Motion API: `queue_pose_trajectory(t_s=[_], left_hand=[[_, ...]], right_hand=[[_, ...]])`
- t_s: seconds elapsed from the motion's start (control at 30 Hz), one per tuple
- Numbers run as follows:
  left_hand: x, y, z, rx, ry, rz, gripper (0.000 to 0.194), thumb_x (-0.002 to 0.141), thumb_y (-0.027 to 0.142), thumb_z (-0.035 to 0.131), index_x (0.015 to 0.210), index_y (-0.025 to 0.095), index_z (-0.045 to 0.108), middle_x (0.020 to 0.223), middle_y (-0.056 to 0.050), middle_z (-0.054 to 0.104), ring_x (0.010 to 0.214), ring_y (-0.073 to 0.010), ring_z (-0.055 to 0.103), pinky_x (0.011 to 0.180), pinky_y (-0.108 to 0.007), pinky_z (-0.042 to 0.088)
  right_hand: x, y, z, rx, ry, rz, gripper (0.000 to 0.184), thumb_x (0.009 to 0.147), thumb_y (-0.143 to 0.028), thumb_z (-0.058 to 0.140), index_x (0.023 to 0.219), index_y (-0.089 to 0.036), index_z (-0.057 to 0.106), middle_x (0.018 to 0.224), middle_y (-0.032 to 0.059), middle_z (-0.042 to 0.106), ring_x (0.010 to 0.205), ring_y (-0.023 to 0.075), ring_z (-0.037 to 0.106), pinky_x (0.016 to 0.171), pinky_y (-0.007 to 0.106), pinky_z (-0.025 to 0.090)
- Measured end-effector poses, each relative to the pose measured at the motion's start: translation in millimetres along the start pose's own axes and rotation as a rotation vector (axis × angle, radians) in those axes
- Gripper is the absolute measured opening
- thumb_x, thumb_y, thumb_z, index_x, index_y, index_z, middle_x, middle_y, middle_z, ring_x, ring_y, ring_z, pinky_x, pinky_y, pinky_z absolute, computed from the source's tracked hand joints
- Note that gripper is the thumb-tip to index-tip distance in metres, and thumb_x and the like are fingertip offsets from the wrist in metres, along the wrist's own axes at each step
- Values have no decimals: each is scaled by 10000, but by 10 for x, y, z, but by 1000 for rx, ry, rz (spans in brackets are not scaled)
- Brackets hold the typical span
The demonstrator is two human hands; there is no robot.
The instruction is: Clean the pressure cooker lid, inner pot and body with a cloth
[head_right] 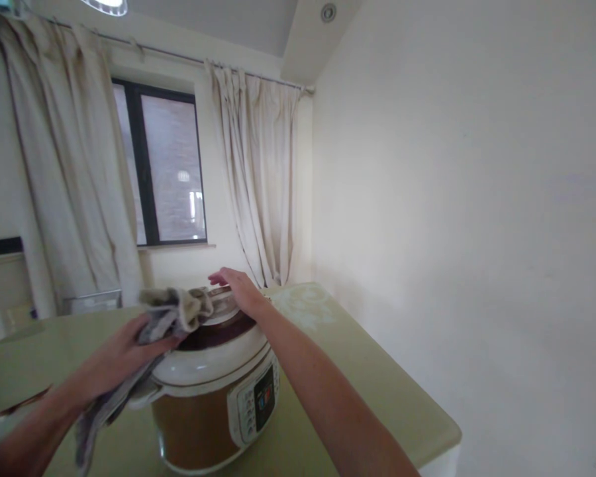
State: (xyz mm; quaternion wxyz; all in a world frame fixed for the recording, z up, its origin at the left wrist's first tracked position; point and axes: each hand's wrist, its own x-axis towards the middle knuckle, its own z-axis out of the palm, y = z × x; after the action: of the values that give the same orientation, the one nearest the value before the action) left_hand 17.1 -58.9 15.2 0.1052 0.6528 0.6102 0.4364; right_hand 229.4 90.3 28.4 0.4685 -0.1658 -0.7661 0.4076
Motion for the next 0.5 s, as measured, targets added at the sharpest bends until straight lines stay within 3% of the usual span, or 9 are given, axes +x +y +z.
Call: queue_pose_trajectory(t_s=[0.1, 0.2, 0.37, 0.5], left_hand=[[-162, 244, 36, 369, 5, 184, 564, 796, 743, 656, 975, 226, 793, 1106, -117, 799, 1091, -370, 733, 1014, -463, 564], [-302, 388, 139, 578, 27, 326, 540, 892, 696, 594, 1054, 222, 794, 1163, -146, 774, 1165, -392, 693, 1015, -526, 545], [-335, 627, 396, 673, 39, 459, 416, 875, 448, 702, 1227, 231, 757, 1401, -145, 702, 1316, -386, 618, 1099, -566, 494], [-216, 868, 590, 663, -14, 460, 379, 871, 395, 704, 1193, 206, 770, 1418, -135, 697, 1340, -384, 599, 1132, -578, 472]], right_hand=[[-4, 5, 1, 63, 22, 44, 680, 986, -750, 422, 1057, -188, 798, 1073, 101, 781, 1050, 221, 651, 988, 381, 492], [-3, -8, 25, 105, -6, 93, 658, 974, -746, 467, 1052, -186, 803, 1083, 97, 787, 1052, 222, 670, 1011, 384, 485], [37, -59, 28, 196, -95, 212, 655, 957, -759, 527, 1034, -167, 795, 1101, 121, 789, 1066, 245, 712, 1036, 402, 497], [21, -129, -45, 275, -135, 282, 626, 960, -751, 546, 1025, -178, 790, 1101, 127, 796, 1089, 253, 717, 1051, 405, 502]])
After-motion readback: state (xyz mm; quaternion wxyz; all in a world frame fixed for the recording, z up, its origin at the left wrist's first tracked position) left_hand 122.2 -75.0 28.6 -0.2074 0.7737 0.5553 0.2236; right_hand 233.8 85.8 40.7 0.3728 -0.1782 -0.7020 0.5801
